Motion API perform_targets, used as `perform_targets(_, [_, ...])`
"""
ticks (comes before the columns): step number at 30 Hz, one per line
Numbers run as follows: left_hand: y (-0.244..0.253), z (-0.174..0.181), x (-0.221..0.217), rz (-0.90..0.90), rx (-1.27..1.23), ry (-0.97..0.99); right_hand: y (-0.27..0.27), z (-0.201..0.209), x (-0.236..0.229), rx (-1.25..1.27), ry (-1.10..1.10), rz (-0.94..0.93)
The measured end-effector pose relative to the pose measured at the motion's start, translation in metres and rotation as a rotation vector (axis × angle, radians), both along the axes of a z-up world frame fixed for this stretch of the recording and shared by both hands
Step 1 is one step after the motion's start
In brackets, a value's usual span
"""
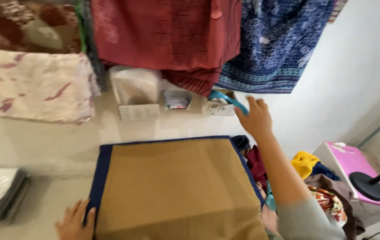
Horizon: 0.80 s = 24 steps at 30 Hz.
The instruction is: The person is using a lint roller to clean a piece of brown fabric and then folding it neatly on a floor mat.
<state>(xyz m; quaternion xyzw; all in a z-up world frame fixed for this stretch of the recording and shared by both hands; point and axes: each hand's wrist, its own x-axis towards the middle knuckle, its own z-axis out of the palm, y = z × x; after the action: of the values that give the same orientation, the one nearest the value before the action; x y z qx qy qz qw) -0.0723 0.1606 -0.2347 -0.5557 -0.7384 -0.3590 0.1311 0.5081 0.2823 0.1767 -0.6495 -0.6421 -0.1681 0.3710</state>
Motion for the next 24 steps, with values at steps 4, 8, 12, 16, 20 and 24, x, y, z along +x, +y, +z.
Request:
perform_targets(4, [-0.025, 0.042, 0.023, -0.084, 0.079, -0.052, 0.076, -0.022, 0.015, -0.216, 0.189, 0.068])
perform_targets(8, [-0.054, 0.104, 0.031, -0.079, -0.063, -0.258, 0.019, -0.019, -0.025, -0.018, 0.101, -0.042])
perform_targets(12, [-0.063, 0.143, 0.041, -0.169, 0.09, -0.379, -0.095, -0.052, -0.076, 0.21, 0.097, 0.318])
perform_targets(16, [-0.068, 0.162, 0.052, -0.208, 0.116, -0.422, -0.164, -0.202, -0.093, -0.365, 0.174, 0.506])
perform_targets(20, [-0.071, 0.164, 0.054, -0.186, 0.05, -0.451, -0.221, -0.19, -0.166, -0.505, 0.061, 0.536])
perform_targets(24, [-0.076, 0.176, 0.055, -0.17, 0.029, -0.558, -0.192, -0.211, -0.232, -0.362, -0.071, 0.569])
